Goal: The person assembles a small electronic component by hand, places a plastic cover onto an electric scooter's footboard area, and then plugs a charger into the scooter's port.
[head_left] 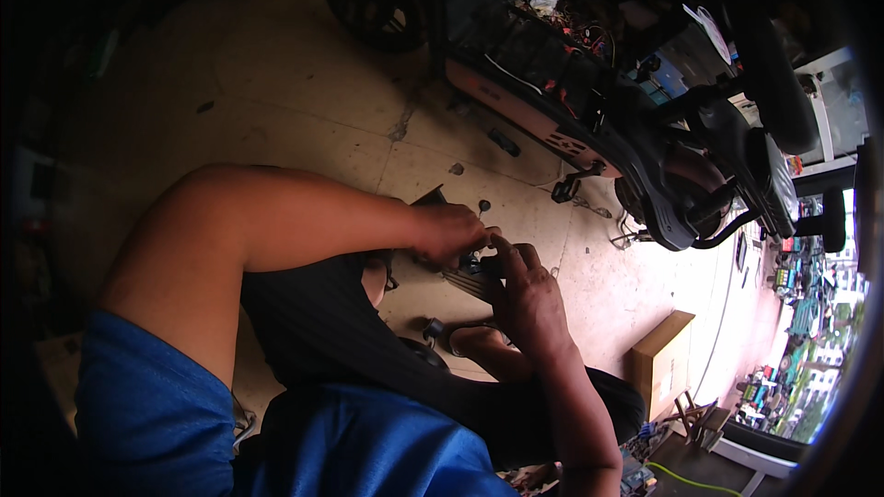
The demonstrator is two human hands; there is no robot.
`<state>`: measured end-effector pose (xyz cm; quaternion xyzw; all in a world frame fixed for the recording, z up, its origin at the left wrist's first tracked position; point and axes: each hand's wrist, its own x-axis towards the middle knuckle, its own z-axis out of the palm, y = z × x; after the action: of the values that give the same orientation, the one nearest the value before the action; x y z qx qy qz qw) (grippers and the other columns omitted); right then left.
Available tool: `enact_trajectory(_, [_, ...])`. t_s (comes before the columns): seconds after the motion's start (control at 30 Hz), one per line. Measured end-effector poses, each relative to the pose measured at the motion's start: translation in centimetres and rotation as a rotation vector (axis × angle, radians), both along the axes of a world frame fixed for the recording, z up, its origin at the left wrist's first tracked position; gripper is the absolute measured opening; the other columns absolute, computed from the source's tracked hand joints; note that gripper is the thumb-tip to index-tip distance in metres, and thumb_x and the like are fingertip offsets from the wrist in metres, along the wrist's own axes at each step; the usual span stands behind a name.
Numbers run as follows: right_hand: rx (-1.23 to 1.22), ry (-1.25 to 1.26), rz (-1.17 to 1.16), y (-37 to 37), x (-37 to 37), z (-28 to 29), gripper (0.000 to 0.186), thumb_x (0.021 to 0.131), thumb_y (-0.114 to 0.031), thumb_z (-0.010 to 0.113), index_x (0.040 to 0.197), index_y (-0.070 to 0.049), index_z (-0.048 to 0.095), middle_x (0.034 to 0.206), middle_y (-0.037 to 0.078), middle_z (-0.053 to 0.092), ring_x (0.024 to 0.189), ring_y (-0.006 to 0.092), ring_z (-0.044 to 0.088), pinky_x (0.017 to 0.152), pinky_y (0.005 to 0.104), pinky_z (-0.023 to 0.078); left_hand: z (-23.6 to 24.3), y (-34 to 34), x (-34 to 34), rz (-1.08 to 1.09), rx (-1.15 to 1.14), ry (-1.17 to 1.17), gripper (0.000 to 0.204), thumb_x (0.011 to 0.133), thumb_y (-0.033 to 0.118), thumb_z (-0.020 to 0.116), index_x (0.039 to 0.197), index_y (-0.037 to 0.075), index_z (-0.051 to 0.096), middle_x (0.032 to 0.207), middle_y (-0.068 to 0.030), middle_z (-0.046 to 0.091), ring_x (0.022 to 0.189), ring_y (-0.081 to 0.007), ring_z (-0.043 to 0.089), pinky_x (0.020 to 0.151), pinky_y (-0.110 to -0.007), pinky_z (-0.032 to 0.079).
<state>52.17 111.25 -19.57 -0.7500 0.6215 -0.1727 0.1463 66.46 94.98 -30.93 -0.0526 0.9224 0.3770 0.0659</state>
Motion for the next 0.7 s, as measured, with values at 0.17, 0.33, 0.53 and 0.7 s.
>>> enact_trajectory(0.17, [0.071, -0.09, -0.148, 0.0, 0.1, -0.6, 0.044, 0.09, -0.013, 0.078, 0.133, -0.007, 0.066, 0.107, 0.014, 0.073, 0.089, 0.0355, 0.074, 0.076, 0.046, 0.061, -1.2, -0.1, -0.3, -0.022, -0.001, 0.026, 0.062, 0.068, 0.012, 0.084, 0.122, 0.005, 0.055, 0.094, -0.0212, 0.071, 0.097, -0.0439, 0.069, 0.087, -0.051, 0.056])
enact_trajectory(0.33, [-0.011, -0.05, 0.017, -0.4, 0.4, 2.2, 0.039, 0.091, -0.014, 0.078, 0.128, -0.006, 0.069, 0.102, 0.015, 0.074, 0.089, 0.0359, 0.075, 0.075, 0.045, 0.062, -0.6, -0.2, -0.2, -0.042, 0.011, 0.04, 0.063, 0.067, 0.013, 0.082, 0.124, 0.005, 0.055, 0.093, -0.0212, 0.07, 0.096, -0.0454, 0.069, 0.085, -0.051, 0.055])
enact_trajectory(0.53, [0.25, -0.228, -0.066, 0.2, -0.1, 1.2, 0.072, 0.059, -0.018, 0.088, 0.126, -0.003, 0.066, 0.129, 0.017, 0.061, 0.105, 0.036, 0.062, 0.088, 0.0447, 0.058, -0.6, -0.4, -0.1, -0.035, 0.05, 0.106, 0.062, 0.069, 0.011, 0.082, 0.124, 0.005, 0.056, 0.094, -0.0207, 0.071, 0.098, -0.0452, 0.069, 0.084, -0.052, 0.054])
enact_trajectory(0.7, [0.251, 0.025, 0.09, -0.1, -0.5, 2.5, 0.074, 0.062, -0.02, 0.09, 0.131, -0.006, 0.066, 0.129, 0.017, 0.06, 0.108, 0.0349, 0.063, 0.088, 0.043, 0.059, -0.8, -0.4, 0.0, -0.056, -0.004, 0.081, 0.059, 0.068, 0.012, 0.083, 0.121, 0.005, 0.056, 0.095, -0.0206, 0.071, 0.098, -0.0444, 0.069, 0.084, -0.052, 0.054])
